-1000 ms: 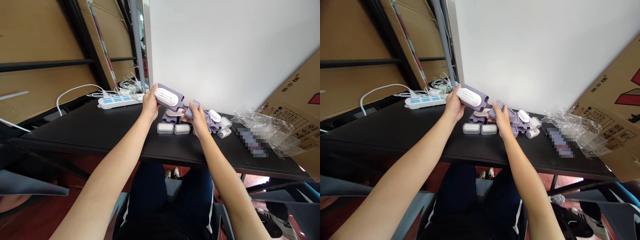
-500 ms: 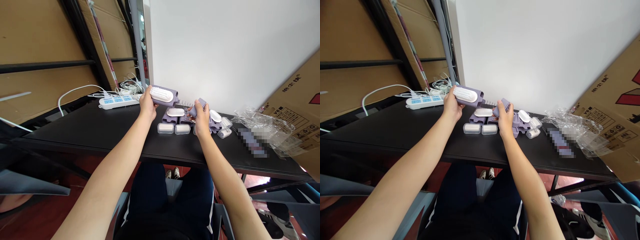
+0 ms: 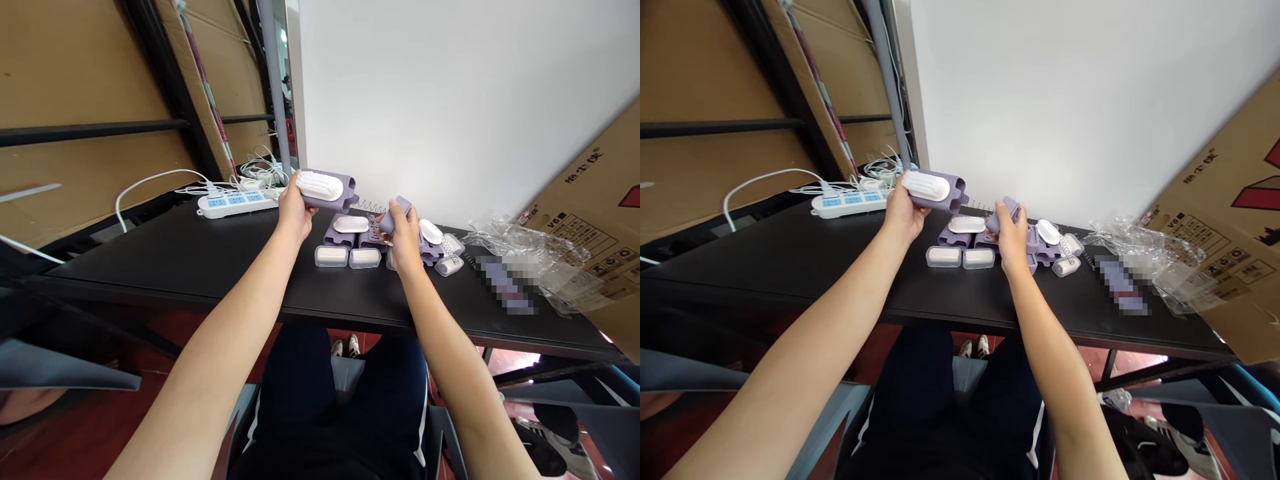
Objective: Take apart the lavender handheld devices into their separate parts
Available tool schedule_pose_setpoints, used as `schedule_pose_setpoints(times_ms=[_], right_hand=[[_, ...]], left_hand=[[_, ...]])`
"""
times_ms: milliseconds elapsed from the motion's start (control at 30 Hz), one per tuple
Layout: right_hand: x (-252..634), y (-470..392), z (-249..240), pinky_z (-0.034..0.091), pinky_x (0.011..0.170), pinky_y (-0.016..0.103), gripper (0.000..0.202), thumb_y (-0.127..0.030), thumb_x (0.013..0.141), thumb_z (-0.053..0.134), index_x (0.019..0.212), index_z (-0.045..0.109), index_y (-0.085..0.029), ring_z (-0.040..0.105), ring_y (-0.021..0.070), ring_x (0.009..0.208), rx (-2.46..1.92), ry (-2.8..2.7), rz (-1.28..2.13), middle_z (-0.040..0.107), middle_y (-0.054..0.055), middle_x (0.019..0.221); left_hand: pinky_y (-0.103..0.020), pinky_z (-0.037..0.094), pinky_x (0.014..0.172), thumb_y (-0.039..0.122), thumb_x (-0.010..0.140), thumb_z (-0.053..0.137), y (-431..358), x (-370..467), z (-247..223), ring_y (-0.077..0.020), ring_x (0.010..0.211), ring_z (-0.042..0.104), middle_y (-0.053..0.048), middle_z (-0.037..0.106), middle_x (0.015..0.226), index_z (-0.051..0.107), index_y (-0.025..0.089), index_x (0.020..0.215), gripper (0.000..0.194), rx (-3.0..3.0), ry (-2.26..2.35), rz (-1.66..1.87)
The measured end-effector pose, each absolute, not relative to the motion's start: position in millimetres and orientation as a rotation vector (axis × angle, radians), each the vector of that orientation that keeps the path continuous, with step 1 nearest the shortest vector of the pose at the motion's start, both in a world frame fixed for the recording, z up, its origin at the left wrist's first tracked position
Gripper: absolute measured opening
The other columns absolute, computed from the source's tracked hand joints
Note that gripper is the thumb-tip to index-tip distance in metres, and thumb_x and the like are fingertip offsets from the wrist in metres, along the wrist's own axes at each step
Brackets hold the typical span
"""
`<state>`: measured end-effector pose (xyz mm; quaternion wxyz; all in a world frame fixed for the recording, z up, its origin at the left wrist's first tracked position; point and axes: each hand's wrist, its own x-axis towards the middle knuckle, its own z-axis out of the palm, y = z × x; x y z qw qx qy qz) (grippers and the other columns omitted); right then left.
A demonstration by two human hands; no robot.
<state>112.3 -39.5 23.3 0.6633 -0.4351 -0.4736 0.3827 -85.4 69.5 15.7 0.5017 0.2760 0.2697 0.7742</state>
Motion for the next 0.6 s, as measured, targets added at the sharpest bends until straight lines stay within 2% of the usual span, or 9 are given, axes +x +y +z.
schedule_pose_setpoints(times_ms=[100, 300, 467, 600], right_hand=[[111.3, -39.4, 22.3, 0.05, 0.06, 0.031, 0.052, -0.072, 0.084, 0.072, 0.105, 0.051, -0.029, 0.074, 0.0219, 0.086, -0.973, -1.073, 0.835, 0.073, 0.001, 0.094], [110.2, -41.5, 22.5, 0.046, 0.058, 0.029, 0.054, -0.073, 0.081, 0.072, 0.103, 0.052, -0.028, 0.072, 0.0202, 0.08, -1.026, -1.139, 0.912, 0.071, 0.0, 0.088], [111.9, -39.5, 22.7, 0.05, 0.063, 0.032, 0.054, -0.075, 0.084, 0.067, 0.105, 0.049, -0.029, 0.071, 0.0216, 0.084, -1.006, -1.082, 0.792, 0.07, 0.001, 0.094], [109.7, -39.7, 20.1, 0.05, 0.061, 0.028, 0.047, -0.067, 0.085, 0.071, 0.104, 0.052, -0.028, 0.068, 0.0177, 0.08, -1.003, -1.135, 0.793, 0.069, 0.001, 0.097]], left_hand=[[-0.019, 0.027, 0.041, 0.07, 0.079, 0.083, 69.3, -85.4, 15.0, -0.0089, 0.05, 0.053, 0.004, 0.06, 0.065, 0.059, 0.023, 0.084, 0.053, 0.675, 0.655, 1.891], [-0.021, 0.041, 0.046, 0.06, 0.076, 0.089, 65.8, -78.0, 13.7, -0.014, 0.059, 0.066, 0.001, 0.066, 0.07, 0.062, 0.022, 0.083, 0.048, 0.733, 0.591, 1.75], [-0.019, 0.026, 0.039, 0.068, 0.08, 0.083, 72.8, -85.1, 12.6, -0.0088, 0.047, 0.051, 0.004, 0.062, 0.065, 0.059, 0.023, 0.082, 0.051, 0.631, 0.656, 1.873], [-0.02, 0.026, 0.041, 0.068, 0.078, 0.084, 70.2, -84.3, 12.9, -0.0084, 0.048, 0.05, 0.005, 0.06, 0.064, 0.06, 0.022, 0.083, 0.052, 0.659, 0.687, 1.919]])
